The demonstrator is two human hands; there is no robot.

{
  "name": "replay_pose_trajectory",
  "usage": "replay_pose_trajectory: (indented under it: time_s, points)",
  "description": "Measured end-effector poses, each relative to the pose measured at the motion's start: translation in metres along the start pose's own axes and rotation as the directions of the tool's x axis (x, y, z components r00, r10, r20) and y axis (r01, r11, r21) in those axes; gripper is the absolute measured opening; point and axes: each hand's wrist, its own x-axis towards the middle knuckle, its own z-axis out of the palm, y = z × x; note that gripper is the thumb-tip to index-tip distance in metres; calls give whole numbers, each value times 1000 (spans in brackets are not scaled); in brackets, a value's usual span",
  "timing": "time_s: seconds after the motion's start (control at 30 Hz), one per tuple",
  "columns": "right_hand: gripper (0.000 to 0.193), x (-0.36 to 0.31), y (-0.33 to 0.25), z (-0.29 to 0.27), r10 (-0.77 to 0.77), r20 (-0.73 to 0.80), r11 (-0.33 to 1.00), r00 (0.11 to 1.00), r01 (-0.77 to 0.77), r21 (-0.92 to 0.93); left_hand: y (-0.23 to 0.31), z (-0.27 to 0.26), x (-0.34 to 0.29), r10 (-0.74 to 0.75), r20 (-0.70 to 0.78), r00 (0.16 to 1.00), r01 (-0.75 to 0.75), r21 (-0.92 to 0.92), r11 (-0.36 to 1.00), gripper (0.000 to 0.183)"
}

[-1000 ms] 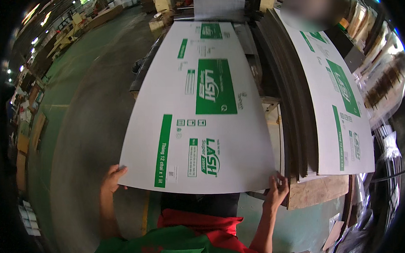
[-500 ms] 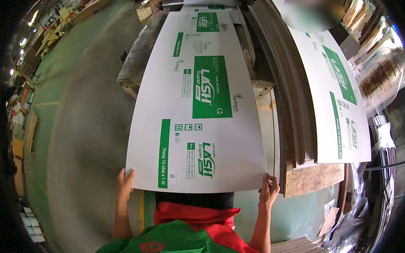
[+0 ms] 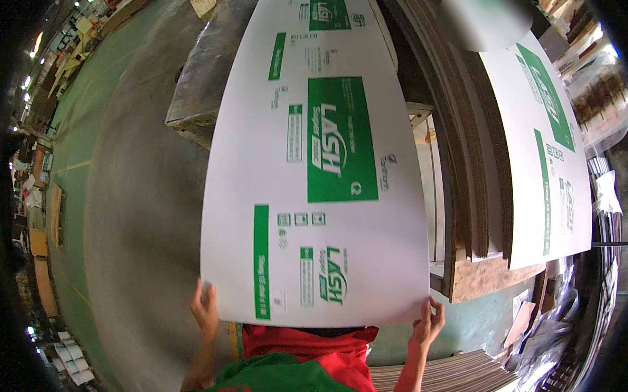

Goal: The person repeatedly picks up flat white cardboard sheets with green branding from a table and stacks them on a growing pile to the right. The action is continuous and repetitive throughout the clip.

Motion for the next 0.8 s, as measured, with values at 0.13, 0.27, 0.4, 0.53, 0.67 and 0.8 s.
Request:
replay_pose_trajectory:
  time_s: [0.13,0.27,0.4,0.53,0.67,0.8]
  points:
    - [19,53,-26,69,-177,130,982,976,166,86,36,37,78,155,7,988,-154,-77,985,62]
    - [19,102,-43,127,-290,63,956,955,287,60,56,77,128,103,23,994,-101,-84,991,67]
    - [24,142,-41,155,-236,104,971,966,232,50,65,113,168,164,29,986,-160,-115,980,71]
    - [21,193,-56,205,-230,142,971,963,218,94,82,142,227,107,107,988,-90,-150,984,68]
    - [25,190,-128,246,-150,184,988,971,155,-12,115,163,276,148,75,986,-158,170,973,76]
    - [53,98,-197,189,-622,465,677,630,731,-86,165,193,263,446,65,893,-417,492,764,84]
